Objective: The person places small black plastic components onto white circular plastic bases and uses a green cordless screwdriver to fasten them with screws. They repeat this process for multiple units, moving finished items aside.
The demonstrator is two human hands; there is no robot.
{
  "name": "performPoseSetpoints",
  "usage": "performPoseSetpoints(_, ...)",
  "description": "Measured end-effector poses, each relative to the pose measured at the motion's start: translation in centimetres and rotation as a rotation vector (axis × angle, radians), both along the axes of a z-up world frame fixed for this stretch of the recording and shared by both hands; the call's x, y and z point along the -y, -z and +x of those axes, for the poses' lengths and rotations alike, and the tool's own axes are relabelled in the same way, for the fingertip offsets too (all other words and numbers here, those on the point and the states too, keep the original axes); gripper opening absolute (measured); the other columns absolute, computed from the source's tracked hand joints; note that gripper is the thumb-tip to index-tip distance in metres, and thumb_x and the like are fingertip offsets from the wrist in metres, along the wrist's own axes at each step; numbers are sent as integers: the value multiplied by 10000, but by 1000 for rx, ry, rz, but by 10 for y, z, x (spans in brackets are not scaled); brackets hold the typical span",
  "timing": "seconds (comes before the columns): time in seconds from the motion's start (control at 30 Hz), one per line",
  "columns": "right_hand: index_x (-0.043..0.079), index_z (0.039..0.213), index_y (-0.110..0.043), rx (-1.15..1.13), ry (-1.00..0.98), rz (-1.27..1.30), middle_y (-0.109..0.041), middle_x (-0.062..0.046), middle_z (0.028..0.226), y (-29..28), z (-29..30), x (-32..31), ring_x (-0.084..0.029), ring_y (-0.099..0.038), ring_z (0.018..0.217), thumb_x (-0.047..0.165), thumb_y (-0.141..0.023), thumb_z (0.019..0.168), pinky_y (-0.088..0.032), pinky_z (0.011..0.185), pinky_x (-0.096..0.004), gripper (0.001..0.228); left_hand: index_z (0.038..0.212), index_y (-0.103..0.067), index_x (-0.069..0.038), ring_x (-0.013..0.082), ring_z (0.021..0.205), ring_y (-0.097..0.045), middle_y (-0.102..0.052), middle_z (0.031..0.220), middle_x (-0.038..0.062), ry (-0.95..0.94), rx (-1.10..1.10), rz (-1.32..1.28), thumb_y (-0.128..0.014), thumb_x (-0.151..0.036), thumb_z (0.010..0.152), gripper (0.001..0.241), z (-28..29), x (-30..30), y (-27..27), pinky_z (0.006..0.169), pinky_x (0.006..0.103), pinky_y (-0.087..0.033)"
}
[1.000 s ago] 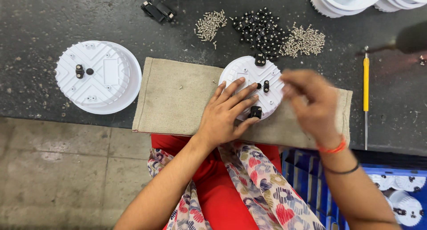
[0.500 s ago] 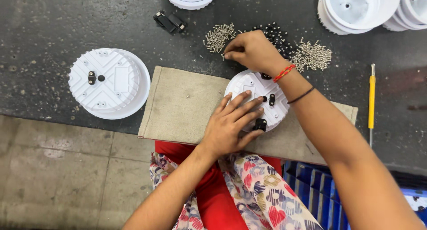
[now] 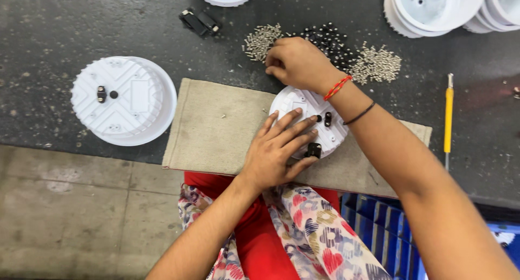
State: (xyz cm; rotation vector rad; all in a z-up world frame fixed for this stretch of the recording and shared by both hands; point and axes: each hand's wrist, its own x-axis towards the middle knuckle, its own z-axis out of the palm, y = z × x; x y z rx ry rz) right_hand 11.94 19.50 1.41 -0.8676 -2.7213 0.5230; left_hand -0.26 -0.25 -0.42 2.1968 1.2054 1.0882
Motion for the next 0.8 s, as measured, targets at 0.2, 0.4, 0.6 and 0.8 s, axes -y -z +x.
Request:
performPoseSetpoints(0.2,38,1012,-695,-280,174,-84,-715,-74,986,-79,62,85,-194,-729,857,80,-764,954,-577,752,-315,99,1279,-698,-137,250,1484,-442,-568,1517,10,5,23,-21,-780,-391,897,465,0,0,0,1242,542,-310)
performPoseSetpoints(0.4,35,1010,-680,-84,270,-102,-699,-105,992,-70,84,165,-270,-705,866,87,-766,857,-570,741,-364,183,1290,-686,-128,253,1489,-435,-559,1522,4,15,31,-39,-789,-382,882,492,0,-1,2,1245,545,-302)
performPoseSetpoints(0.6,32,1007,-682,11,284,1,-686,-105,1014,-65,75,176,-289,-680,910,79,-761,857,-555,777,-400,176,1302,-680,-129,270,1493,-417,-544,1533,14,16,32,-38,-789,-374,871,508,-1,0,3,1239,551,-303)
performPoseSetpoints(0.8,24,1058,-694,-58,291,134,-677,-109,1066,-56,76,194,-309,-668,1001,4,-740,840,-557,875,-417,223,1286,-688,-126,266,1495,-417,-547,1533,11,19,28,-31,-785,-364,869,490,-2,1,4,1246,550,-299)
